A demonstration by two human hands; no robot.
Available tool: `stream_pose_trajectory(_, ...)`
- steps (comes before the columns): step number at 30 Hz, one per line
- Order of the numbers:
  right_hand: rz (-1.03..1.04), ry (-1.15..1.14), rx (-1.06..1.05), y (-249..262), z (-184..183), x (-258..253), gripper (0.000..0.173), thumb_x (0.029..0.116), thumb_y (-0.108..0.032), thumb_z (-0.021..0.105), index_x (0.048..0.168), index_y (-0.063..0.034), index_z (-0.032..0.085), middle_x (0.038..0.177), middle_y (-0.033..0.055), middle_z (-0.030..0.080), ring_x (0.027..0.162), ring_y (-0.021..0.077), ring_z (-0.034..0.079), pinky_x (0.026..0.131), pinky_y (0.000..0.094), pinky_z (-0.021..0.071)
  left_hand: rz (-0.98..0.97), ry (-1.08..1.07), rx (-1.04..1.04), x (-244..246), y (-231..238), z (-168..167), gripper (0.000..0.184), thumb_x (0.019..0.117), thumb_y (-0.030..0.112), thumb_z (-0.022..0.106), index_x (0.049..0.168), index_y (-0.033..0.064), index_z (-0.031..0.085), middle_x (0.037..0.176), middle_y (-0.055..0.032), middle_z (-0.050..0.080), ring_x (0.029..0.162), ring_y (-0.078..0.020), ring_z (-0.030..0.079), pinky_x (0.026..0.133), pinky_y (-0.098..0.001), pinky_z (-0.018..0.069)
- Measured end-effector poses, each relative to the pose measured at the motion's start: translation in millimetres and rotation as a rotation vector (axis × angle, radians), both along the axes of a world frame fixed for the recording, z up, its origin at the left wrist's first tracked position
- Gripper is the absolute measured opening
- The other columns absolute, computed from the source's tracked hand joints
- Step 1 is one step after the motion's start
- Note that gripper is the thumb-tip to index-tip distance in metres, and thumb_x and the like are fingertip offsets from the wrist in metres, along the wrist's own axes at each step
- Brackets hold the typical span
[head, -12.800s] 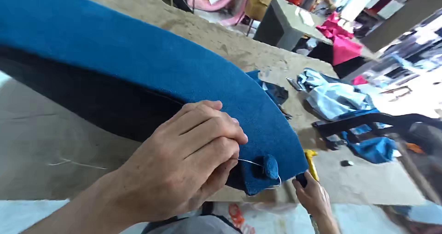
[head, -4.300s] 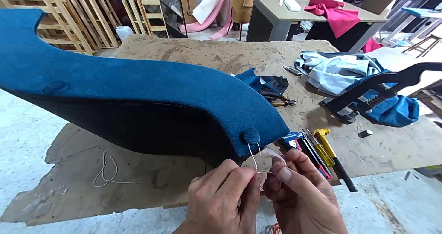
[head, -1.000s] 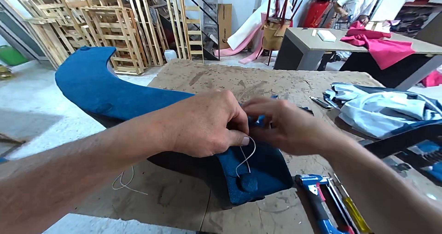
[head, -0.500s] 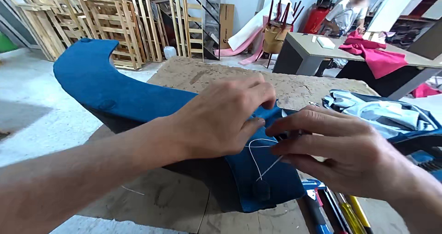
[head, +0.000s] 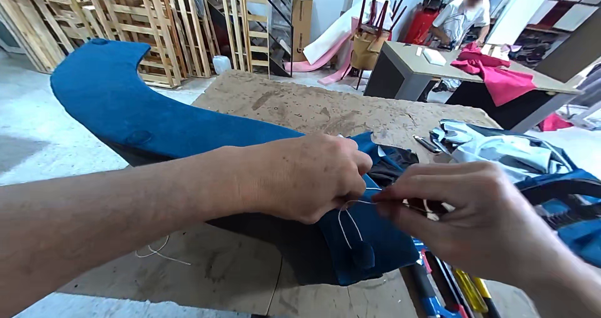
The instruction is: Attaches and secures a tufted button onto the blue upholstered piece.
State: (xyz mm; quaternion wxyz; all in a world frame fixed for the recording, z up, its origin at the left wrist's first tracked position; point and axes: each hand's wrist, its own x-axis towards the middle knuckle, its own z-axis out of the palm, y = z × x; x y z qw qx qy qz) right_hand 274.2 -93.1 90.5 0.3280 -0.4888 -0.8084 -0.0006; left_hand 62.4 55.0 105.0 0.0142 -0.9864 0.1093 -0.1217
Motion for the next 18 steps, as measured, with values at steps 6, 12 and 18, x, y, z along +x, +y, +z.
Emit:
stream_pose_trajectory(6, -0.039, 0.106, -0.012, -2, -25, -8, 0.008, 0.0877, -0.024, 0.067, 0.085, -0.0219, 0.074, 0.076, -0.0163, 0.062, 0.063, -0.0064, 0.056, 0.050, 0.0128, 0.0469, 0.253, 0.125, -0.168, -8, -10, 1, 0.017, 0.0965, 0.027, 0.060, 0.085, 0.0187, 0.070, 0.086, 0.0069, 0.058, 0.081, -0.0044, 0.056, 0.068, -0.0239, 0.0465)
stream_pose_trajectory(12, -0.207, -0.011, 0.074, -1, -32, -25, 0.009, 0.0843, -0.028, 0.068, 0.077, -0.0270, 0.073, 0.072, -0.0177, 0.058, 0.062, -0.0075, 0.054, 0.049, 0.0155, 0.0444, 0.476, 0.391, -0.633, -6, -14, 20, 0.018, 0.1013, 0.025, 0.063, 0.088, 0.0168, 0.073, 0.088, 0.0061, 0.068, 0.077, -0.0009, 0.064, 0.065, -0.0201, 0.0534)
stream_pose_trajectory(18, -0.179, -0.014, 0.091, 3, -33, -25, 0.012, 0.0864, -0.028, 0.067, 0.078, -0.0258, 0.074, 0.072, -0.0171, 0.059, 0.061, -0.0069, 0.054, 0.048, 0.0165, 0.0435, 0.466, 0.350, -0.507, -10, -20, 18, 0.021, 0.0958, 0.041, 0.064, 0.090, 0.0226, 0.073, 0.090, 0.0095, 0.065, 0.081, 0.0011, 0.062, 0.066, -0.0218, 0.0532)
